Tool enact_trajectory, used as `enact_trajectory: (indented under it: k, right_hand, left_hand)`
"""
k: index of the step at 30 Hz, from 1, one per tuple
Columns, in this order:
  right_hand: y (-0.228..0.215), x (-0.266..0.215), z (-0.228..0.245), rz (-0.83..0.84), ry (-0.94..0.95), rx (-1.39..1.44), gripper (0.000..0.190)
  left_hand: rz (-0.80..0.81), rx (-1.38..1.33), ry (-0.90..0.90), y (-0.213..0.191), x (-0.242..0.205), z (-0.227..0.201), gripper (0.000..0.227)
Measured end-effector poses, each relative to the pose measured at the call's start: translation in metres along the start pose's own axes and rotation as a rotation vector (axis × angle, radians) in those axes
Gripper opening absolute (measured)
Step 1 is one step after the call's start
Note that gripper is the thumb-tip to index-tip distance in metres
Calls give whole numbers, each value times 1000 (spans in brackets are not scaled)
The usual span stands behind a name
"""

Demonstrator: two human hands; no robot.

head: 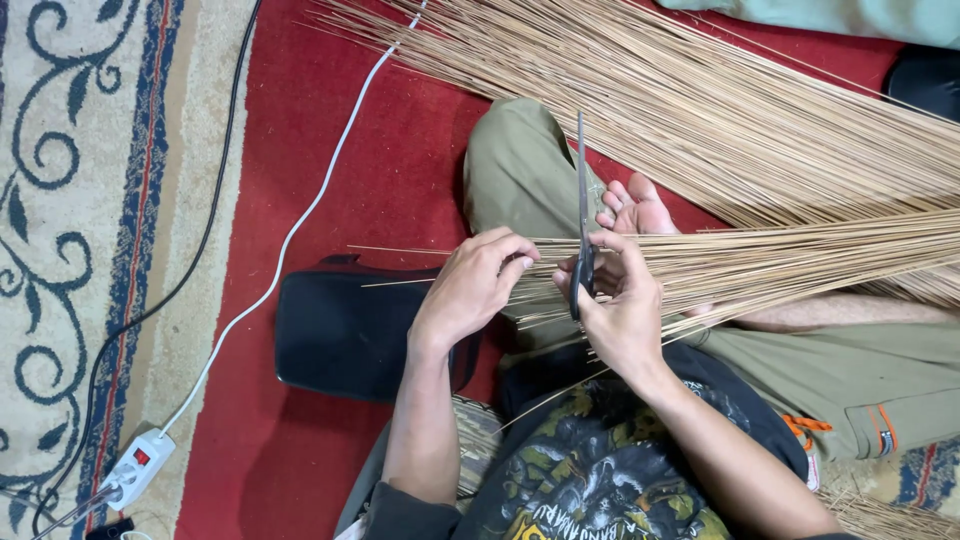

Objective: Cutting bundles of thin wooden sticks to a uniform length using scissors while sitting on the floor.

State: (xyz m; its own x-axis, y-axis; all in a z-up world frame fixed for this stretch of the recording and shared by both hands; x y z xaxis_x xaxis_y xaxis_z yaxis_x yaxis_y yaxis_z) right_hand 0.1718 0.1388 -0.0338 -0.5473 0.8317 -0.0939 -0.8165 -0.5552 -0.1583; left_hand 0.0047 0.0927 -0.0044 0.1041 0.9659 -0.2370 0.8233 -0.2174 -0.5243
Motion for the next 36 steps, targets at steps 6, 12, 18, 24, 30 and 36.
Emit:
enact_trajectory:
  k: [6,12,18,24,30,36]
  right_hand:
    - [-8,2,10,15,-132,-165,48]
    - [-20,-1,10,-28,-202,-322,41]
    - [-44,7,2,-40,-253,-459,48]
    - [-66,22,29,53,-323,-437,51]
    - [-111,33,-13,-31,-229,-531,45]
    - [-152,44,-55,-49,-121,-611,58]
  left_hand:
    - [56,-42,50,14,7,-9,17]
    - [32,28,59,24,12,-8,17]
    - [-97,295,61,24,21,-7,13]
    - [-183,475,93,33,41,-21,12]
    - [-224,613,176,42,83,-34,12]
    - [-181,615,203,66,133,-23,12]
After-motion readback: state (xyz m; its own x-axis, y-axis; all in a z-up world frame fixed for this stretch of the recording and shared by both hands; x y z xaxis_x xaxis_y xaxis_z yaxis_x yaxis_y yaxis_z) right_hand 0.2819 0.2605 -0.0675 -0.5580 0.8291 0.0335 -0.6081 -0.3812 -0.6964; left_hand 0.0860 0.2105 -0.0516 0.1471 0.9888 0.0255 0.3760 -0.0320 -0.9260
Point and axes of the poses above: each hand's wrist, its own x-axis towards the middle knuckle, its own y-axis out of the palm, z = x × y, the point moved 9 cm from there along x, towards the middle knuckle, and after that the axes turned 11 degrees about z, right-handed, at the moved point
